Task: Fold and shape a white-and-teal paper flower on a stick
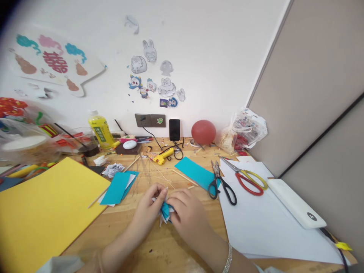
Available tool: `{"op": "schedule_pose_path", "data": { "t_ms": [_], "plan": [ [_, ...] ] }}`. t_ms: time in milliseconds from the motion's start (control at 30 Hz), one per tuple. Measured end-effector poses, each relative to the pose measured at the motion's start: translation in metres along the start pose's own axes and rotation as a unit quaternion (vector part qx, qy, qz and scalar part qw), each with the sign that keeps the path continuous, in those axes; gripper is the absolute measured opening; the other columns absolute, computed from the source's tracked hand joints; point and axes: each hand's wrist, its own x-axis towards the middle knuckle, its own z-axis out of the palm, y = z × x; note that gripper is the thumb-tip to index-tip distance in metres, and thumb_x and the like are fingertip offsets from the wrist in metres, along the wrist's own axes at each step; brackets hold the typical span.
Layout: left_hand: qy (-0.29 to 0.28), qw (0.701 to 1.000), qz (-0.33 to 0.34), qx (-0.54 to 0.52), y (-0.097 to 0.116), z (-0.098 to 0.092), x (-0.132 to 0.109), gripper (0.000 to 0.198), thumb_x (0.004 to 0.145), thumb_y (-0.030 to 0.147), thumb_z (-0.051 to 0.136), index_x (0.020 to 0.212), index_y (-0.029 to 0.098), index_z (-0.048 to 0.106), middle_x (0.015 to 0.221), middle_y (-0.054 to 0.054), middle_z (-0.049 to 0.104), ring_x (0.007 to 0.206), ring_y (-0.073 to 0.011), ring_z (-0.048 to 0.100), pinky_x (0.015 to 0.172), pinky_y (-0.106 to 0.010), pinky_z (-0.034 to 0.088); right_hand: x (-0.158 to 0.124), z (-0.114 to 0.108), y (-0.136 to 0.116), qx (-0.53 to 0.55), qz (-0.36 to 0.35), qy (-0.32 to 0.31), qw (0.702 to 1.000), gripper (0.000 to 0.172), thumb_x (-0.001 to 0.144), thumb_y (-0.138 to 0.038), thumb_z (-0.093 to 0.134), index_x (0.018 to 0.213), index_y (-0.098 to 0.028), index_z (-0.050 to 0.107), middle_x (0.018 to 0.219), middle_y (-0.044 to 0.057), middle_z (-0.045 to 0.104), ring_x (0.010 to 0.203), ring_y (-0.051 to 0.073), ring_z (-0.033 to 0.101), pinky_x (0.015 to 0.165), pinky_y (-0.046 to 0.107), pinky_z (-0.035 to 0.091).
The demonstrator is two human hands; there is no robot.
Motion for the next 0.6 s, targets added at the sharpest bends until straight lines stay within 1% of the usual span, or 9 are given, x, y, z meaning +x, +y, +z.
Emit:
{"op": "schedule_pose_path", "data": {
  "t_ms": [133,267,467,600],
  "plan": [
    [-0.028,0.998,-0.031,-0.056,0.003,-0.002,0.001,0.022,0.076,0.034,0.047,0.060,0.019,0.045,0.057,0.006,0.042,0.055,-0.0121,0.043,0.053,-0.022,0.037,0.002,-0.004,-0.003,0.003,0.027,-0.054,0.998,0.039,0.068,0.001,0.043,0.099,-0.017,0.059,0.097,0.008,0.062,0.087,0.021,0.052,0.077,0.037,0.046],
    [-0.046,0.994,-0.052,-0.084,0.006,-0.002,0.001,0.018,0.074,0.032,0.048,0.061,0.019,0.045,0.058,0.005,0.042,0.056,-0.0118,0.042,0.052,-0.022,0.036,0.004,-0.006,-0.005,0.017,0.049,-0.100,0.994,0.041,0.066,0.001,0.042,0.099,-0.017,0.059,0.098,0.009,0.059,0.089,0.022,0.049,0.079,0.038,0.045],
    [-0.050,0.996,-0.038,-0.063,-0.001,0.000,0.004,0.019,0.074,0.031,0.046,0.060,0.020,0.044,0.057,0.005,0.040,0.056,-0.0120,0.040,0.053,-0.022,0.034,0.006,-0.008,-0.007,0.048,0.070,-0.125,0.989,0.041,0.065,0.003,0.040,0.095,-0.018,0.057,0.095,0.007,0.056,0.087,0.021,0.047,0.078,0.036,0.043],
    [-0.054,0.997,-0.025,-0.056,-0.005,0.001,0.004,0.020,0.076,0.032,0.045,0.060,0.020,0.043,0.057,0.006,0.039,0.056,-0.0118,0.039,0.053,-0.023,0.033,0.005,-0.007,-0.005,0.067,0.067,-0.130,0.987,0.042,0.064,0.004,0.039,0.095,-0.019,0.056,0.096,0.006,0.055,0.090,0.021,0.047,0.080,0.036,0.042]
  ]
}}
